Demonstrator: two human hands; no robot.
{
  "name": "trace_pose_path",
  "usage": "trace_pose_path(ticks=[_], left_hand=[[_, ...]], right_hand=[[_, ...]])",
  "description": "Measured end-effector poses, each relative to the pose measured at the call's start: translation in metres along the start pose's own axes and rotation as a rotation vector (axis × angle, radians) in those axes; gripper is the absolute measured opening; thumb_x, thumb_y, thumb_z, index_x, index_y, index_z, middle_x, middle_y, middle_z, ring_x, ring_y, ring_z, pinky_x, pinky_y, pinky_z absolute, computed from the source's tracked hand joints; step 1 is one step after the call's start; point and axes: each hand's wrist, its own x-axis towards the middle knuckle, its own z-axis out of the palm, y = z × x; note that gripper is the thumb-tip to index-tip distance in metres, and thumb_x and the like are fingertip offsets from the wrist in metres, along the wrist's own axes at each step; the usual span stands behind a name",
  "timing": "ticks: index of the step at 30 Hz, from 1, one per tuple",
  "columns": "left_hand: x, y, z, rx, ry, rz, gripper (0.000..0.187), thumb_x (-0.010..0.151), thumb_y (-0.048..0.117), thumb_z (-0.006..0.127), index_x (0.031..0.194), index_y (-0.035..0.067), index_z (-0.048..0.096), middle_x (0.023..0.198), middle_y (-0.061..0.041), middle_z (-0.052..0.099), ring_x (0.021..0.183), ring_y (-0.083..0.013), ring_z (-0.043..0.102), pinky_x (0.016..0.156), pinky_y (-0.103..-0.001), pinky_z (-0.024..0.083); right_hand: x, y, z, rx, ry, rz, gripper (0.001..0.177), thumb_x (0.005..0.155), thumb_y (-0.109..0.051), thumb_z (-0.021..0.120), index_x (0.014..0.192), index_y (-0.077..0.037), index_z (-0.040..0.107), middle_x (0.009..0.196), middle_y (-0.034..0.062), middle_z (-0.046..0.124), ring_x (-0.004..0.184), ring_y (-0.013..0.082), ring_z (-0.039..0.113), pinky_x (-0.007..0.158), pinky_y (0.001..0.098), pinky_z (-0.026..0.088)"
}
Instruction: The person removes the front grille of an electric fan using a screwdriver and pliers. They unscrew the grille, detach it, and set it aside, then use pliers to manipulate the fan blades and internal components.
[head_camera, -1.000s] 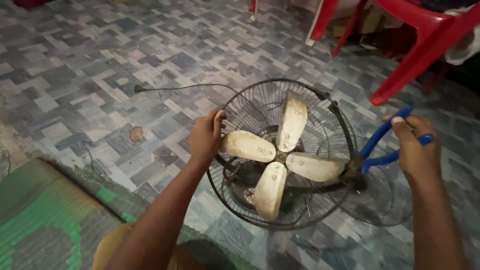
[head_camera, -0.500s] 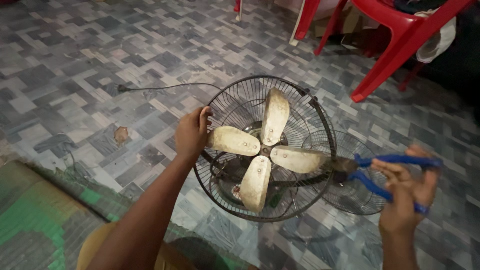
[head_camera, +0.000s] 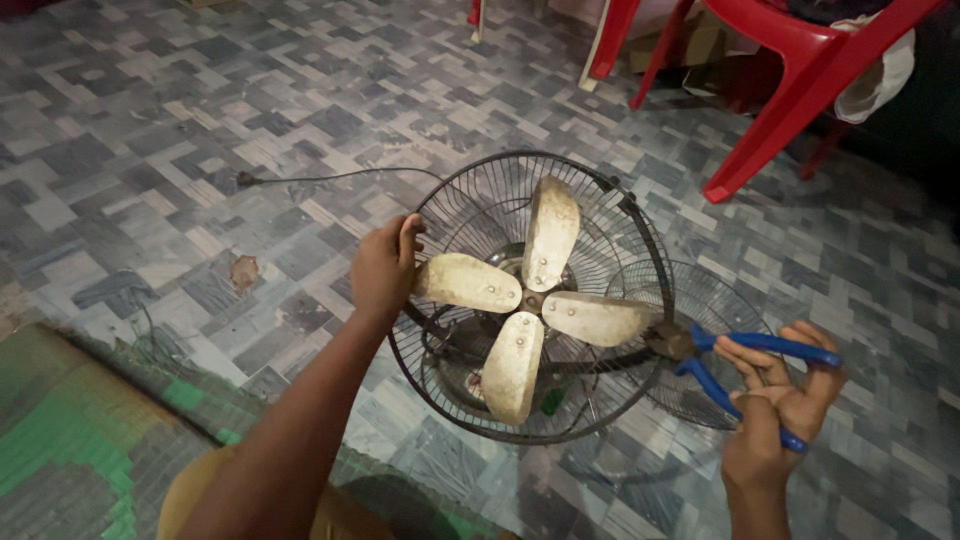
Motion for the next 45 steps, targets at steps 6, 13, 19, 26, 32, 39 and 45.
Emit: trace_pose_path(ticks=[6,13,19,26,32,39,45], left_hand=[[-0.001,-0.001,0.001,-0.012,0.002,-0.015,0.039,0.105,0.043,0.049,0.098,0.014,0.075,0.078,-0.006,0.075,0.074,-0.0271,0.074,0.065,-0.041,0.053],[0.000,-0.002,0.000,0.002,0.010,-0.013,0.040,0.104,0.044,0.050,0.097,0.014,0.075,0.078,-0.004,0.076,0.077,-0.0274,0.073,0.065,-0.042,0.052],[0.000,-0.001,-0.001,0.008,0.014,-0.008,0.040,0.105,0.044,0.051,0.097,0.013,0.075,0.077,-0.005,0.075,0.075,-0.0281,0.072,0.065,-0.042,0.052],[0.001,-0.002,-0.001,-0.020,0.003,0.001,0.040,0.105,0.043,0.051,0.096,0.013,0.074,0.076,-0.006,0.075,0.073,-0.0271,0.074,0.064,-0.041,0.053],[0.001,-0.003,-0.002,-0.034,-0.007,-0.015,0.040,0.104,0.044,0.050,0.097,0.013,0.073,0.077,-0.006,0.075,0.074,-0.0277,0.074,0.064,-0.042,0.053],[0.001,-0.004,-0.002,-0.015,0.002,0.022,0.040,0.105,0.043,0.050,0.095,0.012,0.073,0.077,-0.005,0.076,0.075,-0.0294,0.073,0.065,-0.043,0.052],[0.001,-0.006,0.000,-0.086,-0.002,0.043,0.038,0.105,0.042,0.051,0.097,0.012,0.072,0.078,-0.006,0.075,0.076,-0.0276,0.074,0.065,-0.042,0.053]], right_hand=[[-0.006,0.010,-0.002,-0.005,0.010,-0.009,0.065,0.079,0.016,0.037,0.143,0.005,0.035,0.142,0.0236,0.047,0.116,0.0368,0.067,0.111,0.0514,0.056],[-0.006,0.008,0.007,-0.012,0.015,-0.038,0.064,0.081,0.015,0.037,0.145,0.008,0.036,0.138,0.0253,0.049,0.113,0.0352,0.068,0.107,0.0487,0.058],[-0.003,0.002,0.013,-0.081,0.008,-0.023,0.069,0.075,0.015,0.037,0.143,0.009,0.035,0.135,0.0264,0.051,0.111,0.0361,0.068,0.111,0.0517,0.058],[-0.002,-0.001,0.018,-0.049,-0.006,-0.018,0.068,0.075,0.015,0.036,0.142,0.007,0.037,0.138,0.0247,0.050,0.114,0.0343,0.067,0.112,0.0504,0.058],[0.002,0.004,0.019,-0.216,0.103,-0.040,0.047,0.083,0.014,0.038,0.128,0.003,0.047,0.127,0.0177,0.058,0.103,0.0254,0.063,0.089,0.0371,0.049],[0.025,0.014,0.020,-0.264,0.006,-0.176,0.019,0.112,-0.018,0.047,0.115,0.000,0.052,0.112,0.0183,0.062,0.112,0.0318,0.069,0.105,0.0450,0.057],[0.073,0.019,0.031,-0.327,0.079,0.018,0.060,0.119,-0.058,0.039,0.109,-0.002,0.058,0.100,0.0161,0.068,0.088,0.0285,0.075,0.083,0.0445,0.066]])
